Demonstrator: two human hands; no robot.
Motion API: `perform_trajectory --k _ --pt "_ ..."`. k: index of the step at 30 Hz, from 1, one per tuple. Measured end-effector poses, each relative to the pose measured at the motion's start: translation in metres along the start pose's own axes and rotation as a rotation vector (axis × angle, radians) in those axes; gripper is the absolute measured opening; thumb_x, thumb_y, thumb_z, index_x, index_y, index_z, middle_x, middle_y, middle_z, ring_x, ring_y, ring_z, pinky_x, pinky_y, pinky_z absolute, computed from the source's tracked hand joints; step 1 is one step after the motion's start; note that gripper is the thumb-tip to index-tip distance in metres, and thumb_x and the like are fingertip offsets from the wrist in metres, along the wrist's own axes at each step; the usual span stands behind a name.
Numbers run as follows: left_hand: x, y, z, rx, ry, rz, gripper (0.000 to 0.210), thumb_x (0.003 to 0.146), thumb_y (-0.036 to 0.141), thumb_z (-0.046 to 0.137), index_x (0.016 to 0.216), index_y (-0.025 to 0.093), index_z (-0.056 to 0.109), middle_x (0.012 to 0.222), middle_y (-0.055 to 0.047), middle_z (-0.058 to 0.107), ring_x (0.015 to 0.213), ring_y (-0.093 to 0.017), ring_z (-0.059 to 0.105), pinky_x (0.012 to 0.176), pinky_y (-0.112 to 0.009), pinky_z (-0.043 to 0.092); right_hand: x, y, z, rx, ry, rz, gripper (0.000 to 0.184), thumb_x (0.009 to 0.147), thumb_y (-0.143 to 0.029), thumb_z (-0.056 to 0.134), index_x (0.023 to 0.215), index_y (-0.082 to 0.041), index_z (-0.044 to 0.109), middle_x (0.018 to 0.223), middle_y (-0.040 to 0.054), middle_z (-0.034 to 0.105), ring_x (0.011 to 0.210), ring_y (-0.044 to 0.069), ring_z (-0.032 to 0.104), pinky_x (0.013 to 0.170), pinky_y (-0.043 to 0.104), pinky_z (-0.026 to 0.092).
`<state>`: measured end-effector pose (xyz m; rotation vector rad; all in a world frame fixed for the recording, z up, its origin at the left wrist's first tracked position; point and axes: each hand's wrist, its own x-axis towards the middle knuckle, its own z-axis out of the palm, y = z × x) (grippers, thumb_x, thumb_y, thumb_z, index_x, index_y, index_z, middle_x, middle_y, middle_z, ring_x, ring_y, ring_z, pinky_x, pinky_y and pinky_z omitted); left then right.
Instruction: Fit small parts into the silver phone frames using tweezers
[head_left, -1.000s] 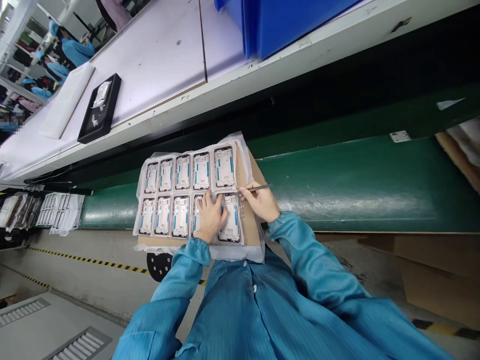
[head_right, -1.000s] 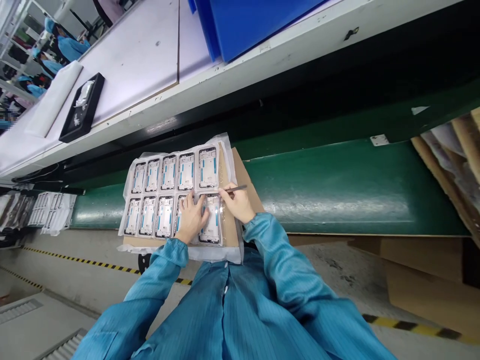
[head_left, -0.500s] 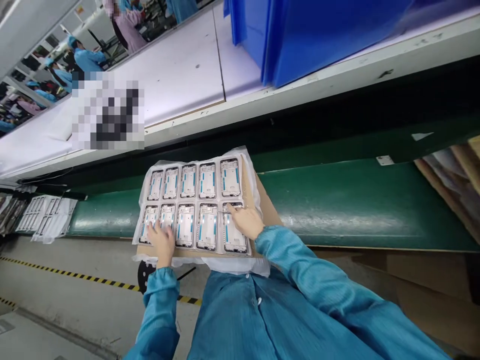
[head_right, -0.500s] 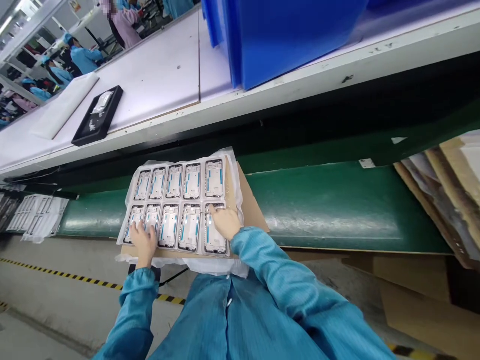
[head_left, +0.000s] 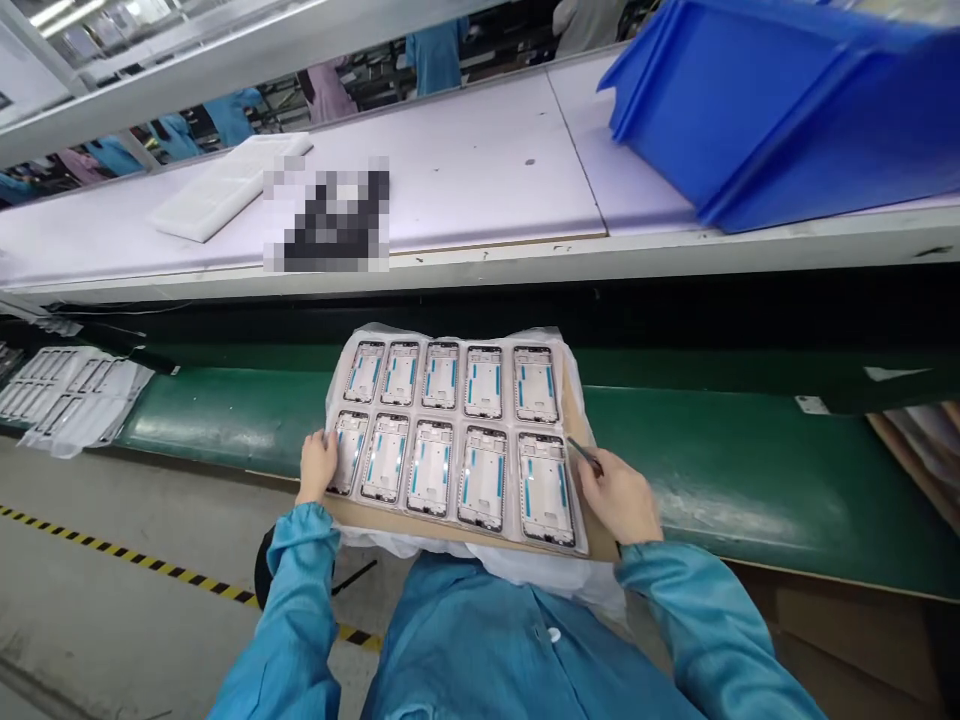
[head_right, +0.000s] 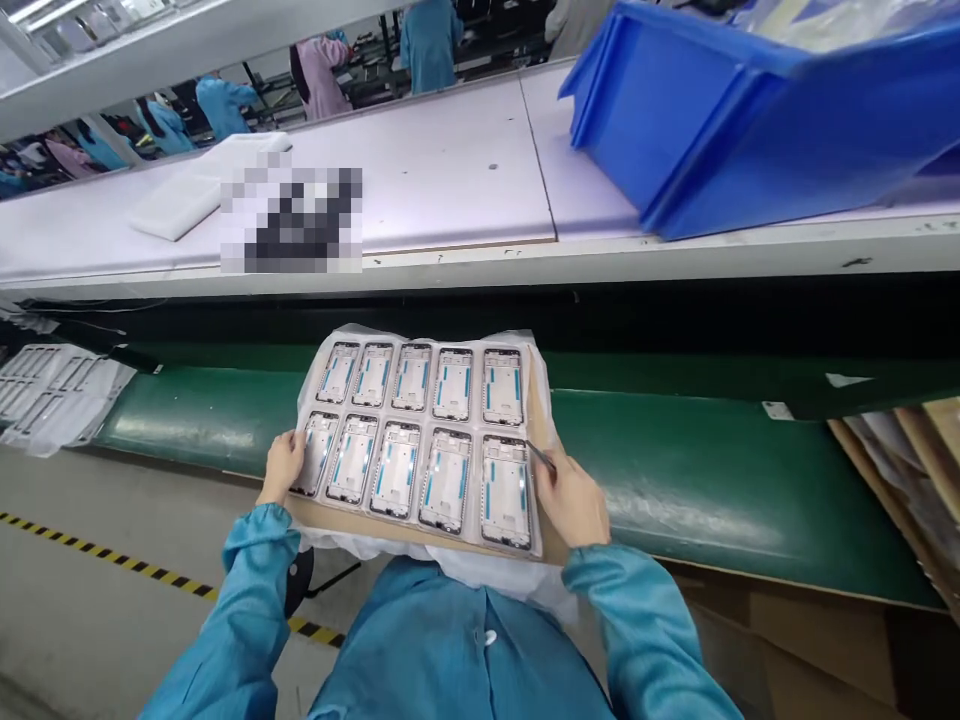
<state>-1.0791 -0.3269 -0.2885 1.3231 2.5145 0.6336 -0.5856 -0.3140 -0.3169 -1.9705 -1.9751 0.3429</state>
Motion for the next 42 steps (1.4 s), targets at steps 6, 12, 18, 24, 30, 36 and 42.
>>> perform_trajectory --k 6,12,18,24,30,36,42 --pt "0.001 -0.015 0.013 -0.062 -0.003 -0.015 0.041 0.085 0.044 0.055 0.102 0.009 0.068 0.105 -0.023 0.065 0.113 -0.04 0.06 0.102 -0.055 0.045 -0.016 -0.012 0.013 0.005 -0.061 0.185 0.042 0.098 -0.042 0.041 0.114 -0.016 0.07 0.105 0.0152 0.072 0.09 0.03 0.071 0.077 0.037 0.054" --pt "0.008 -0.025 0.006 -0.309 -0.123 -0.105 0.04 0.076 0.053 0.063 0.089 0.015 0.065 0.091 -0.016 0.072 0.091 -0.033 0.069 0.085 -0.044 0.053 -0.021 -0.024 0.012 -0.151 -0.04 0.447 0.057 0.097 -0.054 0.043 0.128 -0.011 0.063 0.115 0.0216 0.064 0.093 0.035 0.068 0.075 0.042 0.054" --pt "0.011 -0.022 -0.012 -0.778 -0.337 -0.265 0.054 0.061 0.058 0.079 0.09 0.015 0.064 0.086 -0.009 0.073 0.08 -0.024 0.069 0.072 -0.033 0.053 -0.027 -0.018 0.013 -0.174 -0.019 0.478 0.059 0.087 -0.061 0.053 0.117 -0.011 0.067 0.104 0.02 0.069 0.091 0.035 0.067 0.074 0.041 0.052" --pt "0.02 -0.022 -0.009 -0.79 -0.424 -0.27 0.063 0.051 0.059 0.086 0.089 0.018 0.057 0.082 -0.003 0.07 0.074 -0.021 0.067 0.068 -0.032 0.053 -0.027 -0.014 -0.001 -0.073 -0.023 0.586 0.052 0.073 -0.07 0.063 0.085 -0.019 0.067 0.08 0.013 0.07 0.075 0.032 0.066 0.062 0.037 0.047" --pt "0.018 -0.026 -0.004 -0.883 -0.54 -0.296 0.07 0.049 0.053 0.091 0.1 0.017 0.06 0.094 -0.007 0.075 0.082 -0.024 0.072 0.076 -0.036 0.058 -0.025 -0.015 -0.003 0.088 -0.014 0.608 0.047 0.065 -0.07 0.063 0.063 -0.025 0.052 0.059 0.0045 0.06 0.061 0.026 0.059 0.058 0.033 0.041" --pt "0.016 -0.03 0.003 -0.885 -0.507 -0.311 0.065 0.054 0.047 0.091 0.103 0.018 0.061 0.102 -0.009 0.076 0.091 -0.027 0.074 0.082 -0.039 0.06 -0.028 -0.015 0.002 0.129 0.031 0.651 0.045 0.065 -0.068 0.063 0.067 -0.024 0.054 0.062 0.0043 0.061 0.062 0.024 0.057 0.057 0.032 0.04" --pt "0.016 -0.031 0.006 -0.892 -0.503 -0.293 0.06 0.058 0.046 0.089 0.103 0.017 0.062 0.098 -0.009 0.076 0.087 -0.027 0.075 0.079 -0.04 0.062 -0.03 -0.015 0.003 0.147 0.045 0.664 0.046 0.065 -0.066 0.063 0.075 -0.022 0.06 0.068 0.0062 0.065 0.067 0.026 0.06 0.06 0.033 0.042"
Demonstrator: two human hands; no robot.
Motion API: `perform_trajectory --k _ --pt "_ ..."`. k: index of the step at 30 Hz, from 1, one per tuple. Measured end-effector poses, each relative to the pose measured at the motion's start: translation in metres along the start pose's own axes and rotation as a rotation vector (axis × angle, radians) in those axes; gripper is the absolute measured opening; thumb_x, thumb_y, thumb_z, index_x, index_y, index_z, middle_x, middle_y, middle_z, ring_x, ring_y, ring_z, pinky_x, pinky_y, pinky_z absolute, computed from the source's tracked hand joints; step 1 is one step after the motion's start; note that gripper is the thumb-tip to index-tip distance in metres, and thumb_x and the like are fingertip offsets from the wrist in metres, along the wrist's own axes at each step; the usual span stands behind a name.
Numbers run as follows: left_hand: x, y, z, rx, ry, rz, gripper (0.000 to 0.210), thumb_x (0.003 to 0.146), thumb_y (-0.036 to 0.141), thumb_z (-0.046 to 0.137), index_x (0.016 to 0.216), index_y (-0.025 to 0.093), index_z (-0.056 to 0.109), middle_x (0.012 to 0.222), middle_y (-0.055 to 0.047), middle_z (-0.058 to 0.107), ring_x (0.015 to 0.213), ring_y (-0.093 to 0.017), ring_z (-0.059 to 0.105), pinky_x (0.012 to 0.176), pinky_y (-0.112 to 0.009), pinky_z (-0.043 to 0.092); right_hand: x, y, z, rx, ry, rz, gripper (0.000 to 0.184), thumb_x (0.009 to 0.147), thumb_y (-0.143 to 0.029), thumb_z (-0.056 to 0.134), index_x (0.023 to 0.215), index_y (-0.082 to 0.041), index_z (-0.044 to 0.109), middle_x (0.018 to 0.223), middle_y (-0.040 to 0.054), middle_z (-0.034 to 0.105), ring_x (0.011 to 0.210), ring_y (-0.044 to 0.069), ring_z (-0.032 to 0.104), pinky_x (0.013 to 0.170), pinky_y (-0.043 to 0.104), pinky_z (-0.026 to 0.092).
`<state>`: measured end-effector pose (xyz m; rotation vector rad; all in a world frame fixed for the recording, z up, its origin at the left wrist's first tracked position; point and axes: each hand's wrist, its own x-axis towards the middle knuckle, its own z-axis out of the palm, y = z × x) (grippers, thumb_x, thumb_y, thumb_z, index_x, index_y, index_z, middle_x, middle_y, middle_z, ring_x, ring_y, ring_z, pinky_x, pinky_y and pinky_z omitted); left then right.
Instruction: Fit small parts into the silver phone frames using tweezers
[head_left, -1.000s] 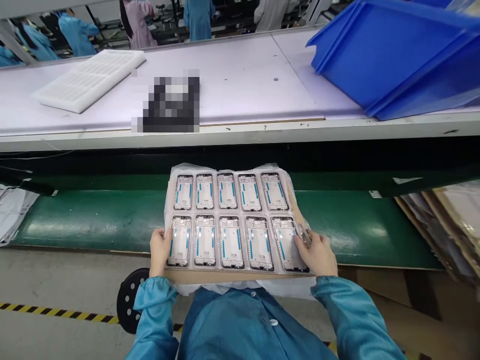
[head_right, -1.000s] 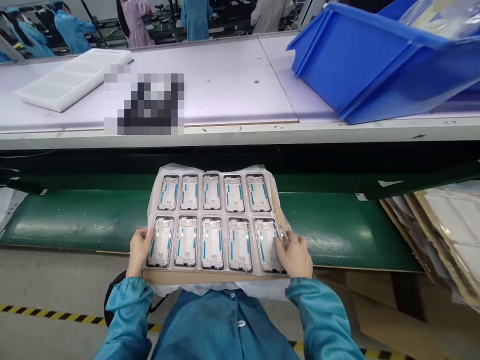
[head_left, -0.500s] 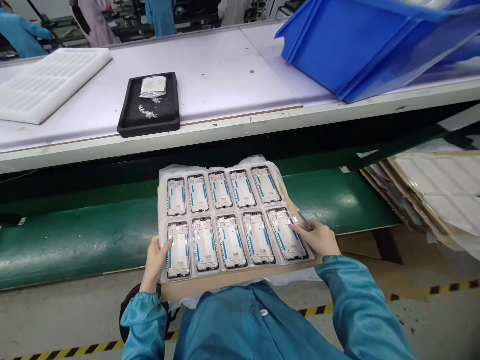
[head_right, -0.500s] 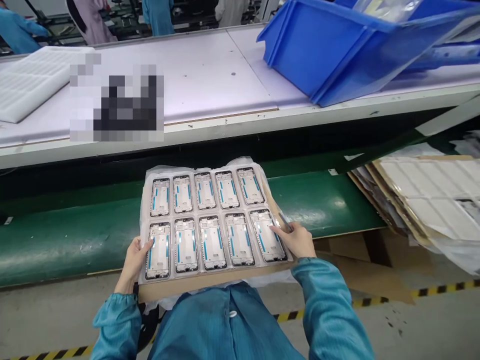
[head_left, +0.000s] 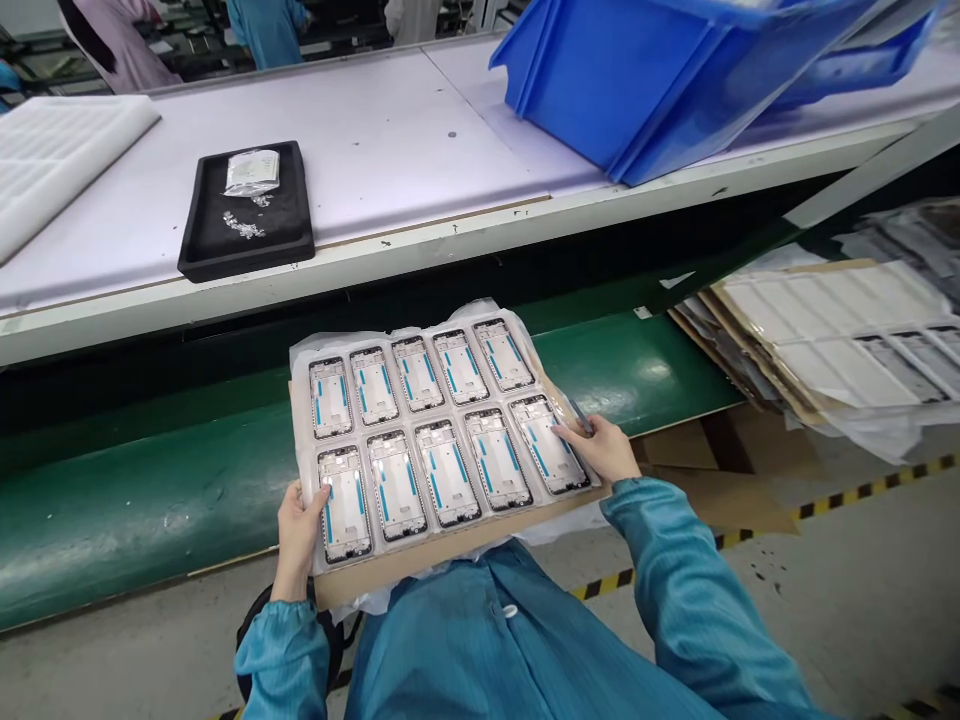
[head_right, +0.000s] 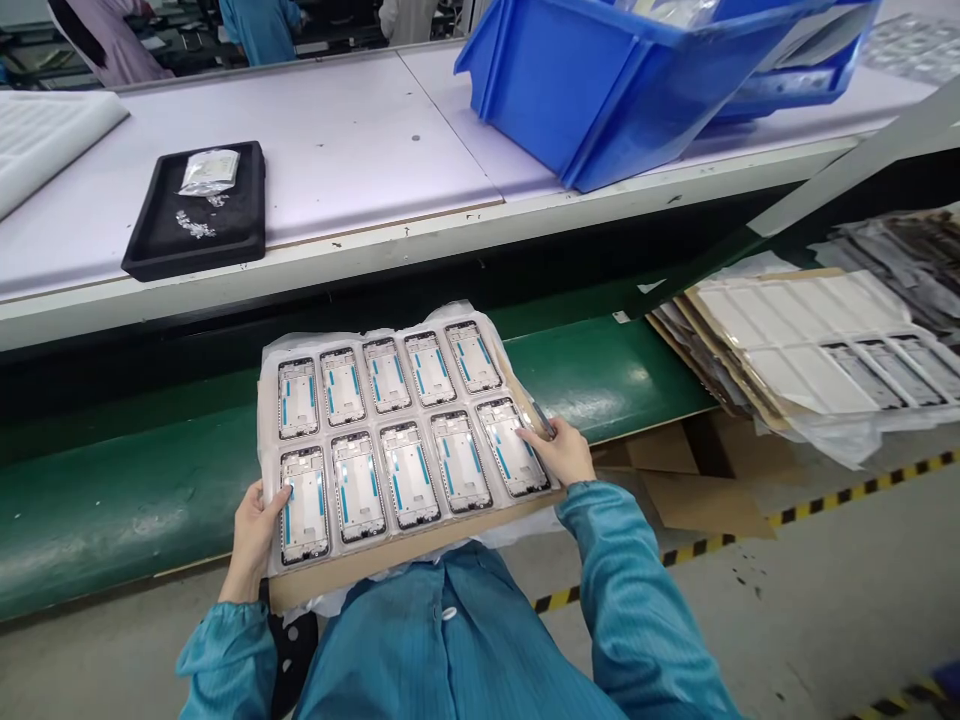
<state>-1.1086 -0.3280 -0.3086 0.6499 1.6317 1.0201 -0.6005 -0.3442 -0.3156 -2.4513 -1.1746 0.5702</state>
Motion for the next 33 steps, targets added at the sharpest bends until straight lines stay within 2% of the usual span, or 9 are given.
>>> perform_trajectory --k 7,12,20,25,33 --pt "0.0 -0.001 0.001 0.075 0.048 0.033 0.062 0.057 0.047 0.087 0.105 0.016 0.062 0.093 -0.008 0.076 0.084 -0.025 0.073 0.077 -0.038 0.059 -0.001 0.007 0.003 -0.007 0.009 -0.01 0.046 0.065 -0.068 0.063 0.071 -0.023 0.057 0.065 0.0045 0.062 0.065 0.026 0.058 0.061 0.034 0.042" --pt "-0.003 0.001 0.003 0.027 0.019 0.046 0.064 0.055 0.049 0.088 0.103 0.015 0.062 0.096 -0.01 0.076 0.086 -0.026 0.073 0.076 -0.035 0.058 0.004 0.013 0.008 -0.03 0.015 0.0 0.047 0.065 -0.07 0.064 0.071 -0.023 0.057 0.065 0.0051 0.062 0.067 0.028 0.06 0.062 0.036 0.043" --pt "-0.003 -0.003 0.003 0.042 0.014 0.046 0.07 0.056 0.055 0.086 0.107 0.015 0.06 0.099 -0.01 0.076 0.087 -0.025 0.073 0.076 -0.035 0.057 0.001 0.009 0.005 -0.045 0.008 0.03 0.044 0.066 -0.066 0.066 0.071 -0.024 0.056 0.066 0.0079 0.063 0.068 0.03 0.06 0.062 0.038 0.044" --pt "-0.003 -0.004 0.003 0.023 0.005 0.048 0.066 0.059 0.05 0.085 0.109 0.015 0.06 0.102 -0.011 0.076 0.092 -0.027 0.074 0.08 -0.037 0.058 -0.001 0.005 0.004 -0.059 0.005 0.049 0.039 0.068 -0.061 0.069 0.069 -0.025 0.054 0.066 0.0081 0.063 0.071 0.031 0.061 0.063 0.039 0.045" --pt "-0.002 -0.003 0.002 0.031 0.022 0.056 0.058 0.061 0.045 0.084 0.106 0.015 0.062 0.099 -0.011 0.077 0.085 -0.025 0.073 0.076 -0.036 0.058 -0.006 -0.006 -0.001 -0.042 -0.031 0.106 0.044 0.069 -0.063 0.066 0.08 -0.02 0.06 0.076 0.0118 0.065 0.079 0.033 0.062 0.07 0.04 0.045"
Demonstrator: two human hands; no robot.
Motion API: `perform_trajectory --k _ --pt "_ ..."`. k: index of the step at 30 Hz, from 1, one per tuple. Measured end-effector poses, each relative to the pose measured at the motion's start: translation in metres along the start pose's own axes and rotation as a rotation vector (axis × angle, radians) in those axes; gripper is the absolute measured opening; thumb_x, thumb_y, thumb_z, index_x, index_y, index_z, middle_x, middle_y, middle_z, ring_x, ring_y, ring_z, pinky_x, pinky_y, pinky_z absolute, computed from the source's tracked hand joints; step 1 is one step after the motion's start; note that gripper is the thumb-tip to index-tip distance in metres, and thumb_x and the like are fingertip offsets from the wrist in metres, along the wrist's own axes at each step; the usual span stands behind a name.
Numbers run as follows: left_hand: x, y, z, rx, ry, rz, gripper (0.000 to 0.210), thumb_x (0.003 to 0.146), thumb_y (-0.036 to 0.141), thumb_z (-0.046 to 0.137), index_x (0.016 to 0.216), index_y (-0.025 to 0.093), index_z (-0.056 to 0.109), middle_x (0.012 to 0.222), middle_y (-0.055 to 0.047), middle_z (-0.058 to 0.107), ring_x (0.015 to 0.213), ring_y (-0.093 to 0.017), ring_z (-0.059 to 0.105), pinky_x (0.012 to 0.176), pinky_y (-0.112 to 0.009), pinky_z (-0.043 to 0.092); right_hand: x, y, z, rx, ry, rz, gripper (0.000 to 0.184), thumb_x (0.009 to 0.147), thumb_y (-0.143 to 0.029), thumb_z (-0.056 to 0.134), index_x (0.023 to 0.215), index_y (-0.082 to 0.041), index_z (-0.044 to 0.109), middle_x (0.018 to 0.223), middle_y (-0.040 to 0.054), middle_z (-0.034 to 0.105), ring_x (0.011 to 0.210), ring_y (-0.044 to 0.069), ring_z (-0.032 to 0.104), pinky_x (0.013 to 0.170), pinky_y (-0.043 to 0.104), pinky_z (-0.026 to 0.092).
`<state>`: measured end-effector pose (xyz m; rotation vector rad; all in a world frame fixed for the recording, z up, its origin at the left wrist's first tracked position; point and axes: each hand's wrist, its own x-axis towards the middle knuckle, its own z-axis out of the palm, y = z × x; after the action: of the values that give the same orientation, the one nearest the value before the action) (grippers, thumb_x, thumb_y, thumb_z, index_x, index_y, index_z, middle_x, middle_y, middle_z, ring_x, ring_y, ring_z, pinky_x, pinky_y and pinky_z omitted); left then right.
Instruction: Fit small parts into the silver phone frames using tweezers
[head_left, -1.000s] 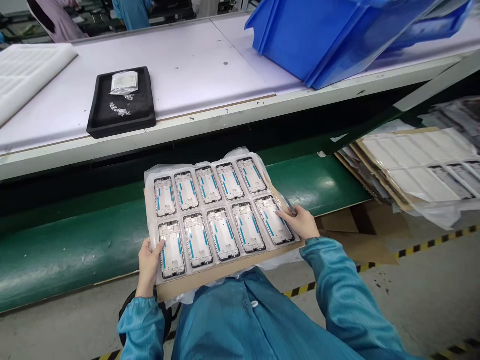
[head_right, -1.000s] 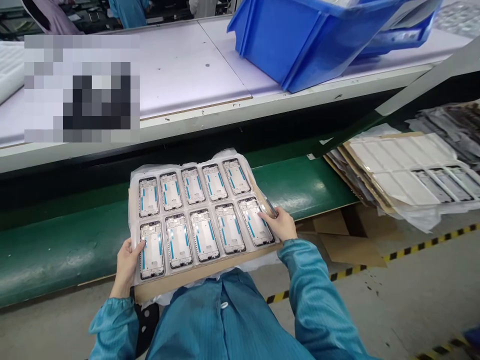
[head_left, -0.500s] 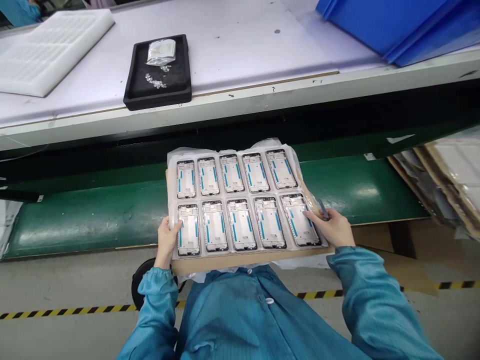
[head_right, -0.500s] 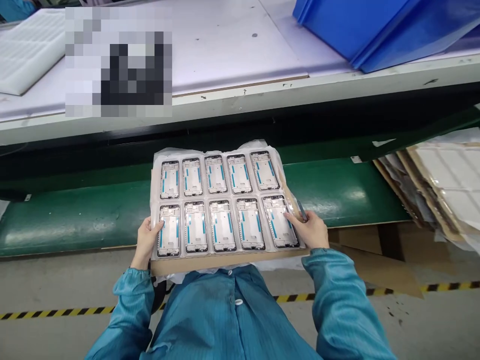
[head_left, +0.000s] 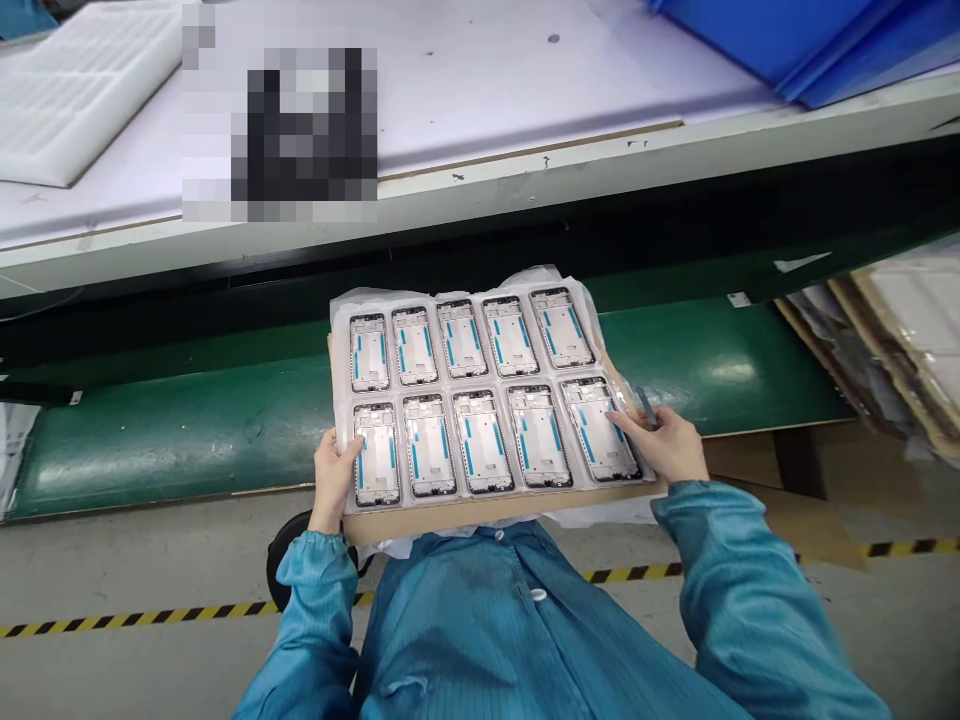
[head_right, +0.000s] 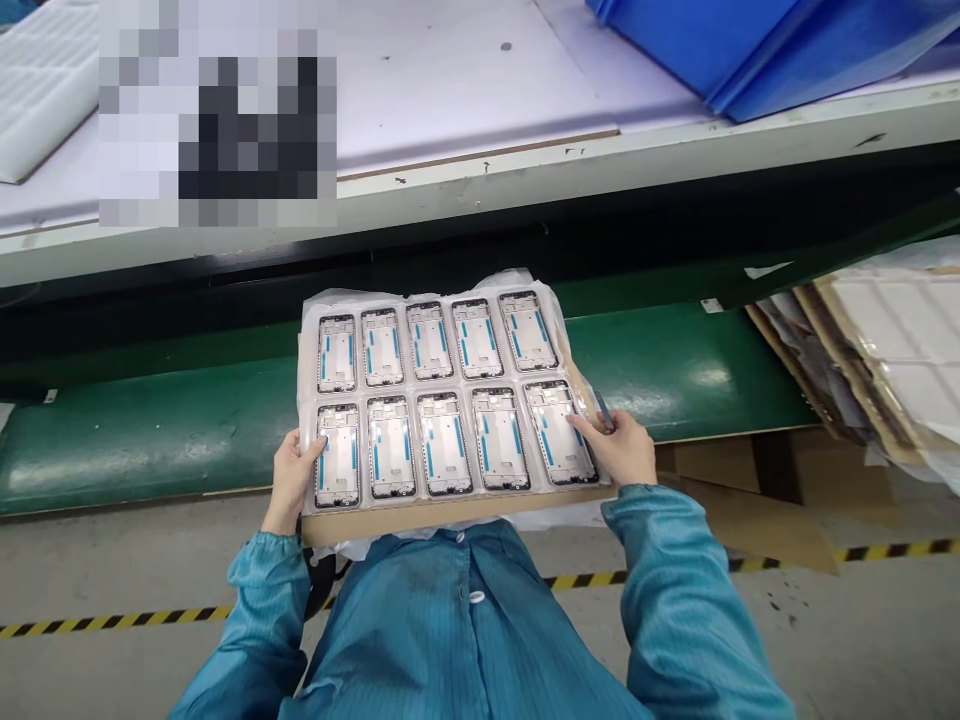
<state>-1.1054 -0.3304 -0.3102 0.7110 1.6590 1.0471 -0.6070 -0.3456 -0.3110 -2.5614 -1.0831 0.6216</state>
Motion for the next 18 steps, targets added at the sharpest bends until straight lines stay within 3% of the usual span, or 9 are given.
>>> perform_trajectory --k 9,18 --pt "0.003 0.0 0.0 0.036 0.03 0.0 0.057 0.062 0.045 0.083 0.107 0.016 0.062 0.1 -0.01 0.076 0.087 -0.025 0.073 0.079 -0.037 0.059 0.001 0.007 0.006 0.08 0.081 -0.055 0.041 0.066 -0.062 0.069 0.073 -0.023 0.057 0.069 0.0069 0.064 0.07 0.028 0.06 0.063 0.035 0.043" --pt "0.0 0.013 0.004 0.032 0.085 -0.051 0.052 0.06 0.038 0.084 0.102 0.017 0.062 0.085 -0.005 0.075 0.077 -0.025 0.073 0.076 -0.041 0.061 0.002 -0.003 -0.006 0.097 0.046 -0.102 0.04 0.065 -0.06 0.068 0.069 -0.023 0.054 0.064 0.0024 0.059 0.065 0.022 0.055 0.061 0.032 0.038"
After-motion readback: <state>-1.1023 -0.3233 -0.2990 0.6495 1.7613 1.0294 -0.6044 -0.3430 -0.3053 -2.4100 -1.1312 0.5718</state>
